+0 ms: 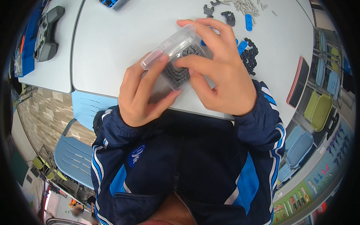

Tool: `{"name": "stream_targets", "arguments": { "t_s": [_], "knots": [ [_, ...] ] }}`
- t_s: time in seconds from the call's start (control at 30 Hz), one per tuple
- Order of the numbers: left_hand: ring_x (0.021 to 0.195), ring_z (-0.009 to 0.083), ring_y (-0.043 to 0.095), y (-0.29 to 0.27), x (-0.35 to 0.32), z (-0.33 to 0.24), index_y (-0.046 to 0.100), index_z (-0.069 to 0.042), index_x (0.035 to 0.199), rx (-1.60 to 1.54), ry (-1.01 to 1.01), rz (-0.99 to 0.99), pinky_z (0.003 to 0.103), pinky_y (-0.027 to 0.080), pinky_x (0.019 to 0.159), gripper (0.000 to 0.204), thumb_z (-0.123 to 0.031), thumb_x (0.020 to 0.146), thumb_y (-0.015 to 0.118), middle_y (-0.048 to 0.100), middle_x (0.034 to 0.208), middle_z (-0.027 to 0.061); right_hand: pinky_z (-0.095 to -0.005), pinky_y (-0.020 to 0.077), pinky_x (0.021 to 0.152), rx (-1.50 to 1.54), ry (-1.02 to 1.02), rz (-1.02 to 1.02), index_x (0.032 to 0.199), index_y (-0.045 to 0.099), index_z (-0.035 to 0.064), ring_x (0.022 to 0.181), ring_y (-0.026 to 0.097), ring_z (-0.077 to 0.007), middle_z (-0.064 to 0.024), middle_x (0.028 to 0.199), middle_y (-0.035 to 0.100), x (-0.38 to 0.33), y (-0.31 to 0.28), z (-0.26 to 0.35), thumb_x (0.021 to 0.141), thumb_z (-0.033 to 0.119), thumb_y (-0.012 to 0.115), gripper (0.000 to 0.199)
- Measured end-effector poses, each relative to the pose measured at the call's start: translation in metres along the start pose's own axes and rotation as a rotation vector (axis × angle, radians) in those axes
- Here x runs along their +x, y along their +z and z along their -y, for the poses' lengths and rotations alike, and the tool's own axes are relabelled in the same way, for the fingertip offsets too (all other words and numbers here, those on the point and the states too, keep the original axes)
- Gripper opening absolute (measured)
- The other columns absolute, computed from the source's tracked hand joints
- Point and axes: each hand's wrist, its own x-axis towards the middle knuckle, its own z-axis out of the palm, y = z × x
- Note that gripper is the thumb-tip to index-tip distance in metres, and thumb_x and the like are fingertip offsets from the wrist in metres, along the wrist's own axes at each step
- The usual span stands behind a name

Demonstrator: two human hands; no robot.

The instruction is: The person sorts small plastic components from clear containers and assembles them into a long chain on a white table. They handle gray, blue, and orange pieces, linking them together by hand.

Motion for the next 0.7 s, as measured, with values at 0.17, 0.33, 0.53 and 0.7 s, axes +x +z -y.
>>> {"name": "stream_targets", "arguments": {
  "t_s": [0.17, 0.33, 0.53, 0.7],
  "knots": [
    [0.086, 0.0258, 0.065, -0.0004, -0.001, -0.0017, 0.066, 0.003, 0.131, 0.004, -0.004, 0.0, 0.036, 0.053, 0.083, 0.064, -0.013, 0.072, 0.087, 0.063, 0.134, 0.0221, -0.0519, 0.0467, 0.103, -0.077, -0.032, -0.001, 0.098, 0.08, 0.0101, 0.143, 0.039, -0.0435, -0.0202, 0.155, 0.051, -0.0007, -0.0004, 0.0024, 0.069, -0.004, 0.054, 0.042],
    [0.089, 0.0275, 0.065, -0.0006, -0.0006, -0.0016, 0.066, 0.002, 0.131, 0.015, -0.009, 0.002, 0.036, 0.053, 0.083, 0.065, -0.013, 0.072, 0.087, 0.064, 0.135, 0.0219, -0.0516, 0.0461, 0.103, -0.102, -0.015, -0.013, 0.098, 0.08, 0.0097, 0.142, 0.04, -0.0428, -0.02, 0.156, 0.05, -0.001, -0.0007, -0.0002, 0.071, -0.004, 0.054, 0.04],
    [0.11, 0.0352, 0.066, -0.0039, -0.0012, -0.0023, 0.065, 0.002, 0.136, 0.041, -0.018, 0.06, 0.039, 0.055, 0.092, 0.074, -0.012, 0.069, 0.093, 0.063, 0.13, 0.0222, -0.0504, 0.0455, 0.103, -0.045, -0.013, -0.022, 0.101, 0.079, 0.0087, 0.141, 0.041, -0.0417, -0.0195, 0.155, 0.051, -0.0018, -0.0008, -0.0007, 0.076, -0.004, 0.058, 0.035],
    [0.111, 0.0355, 0.066, -0.0036, -0.0016, -0.0017, 0.065, 0.002, 0.136, 0.045, -0.02, 0.059, 0.039, 0.055, 0.093, 0.073, -0.011, 0.069, 0.093, 0.063, 0.131, 0.0227, -0.0497, 0.043, 0.107, -0.111, -0.037, -0.022, 0.104, 0.078, 0.0057, 0.141, 0.042, -0.0421, -0.0201, 0.153, 0.052, -0.0004, 0.0015, -0.0002, 0.08, -0.003, 0.06, 0.031]
  ]
}}
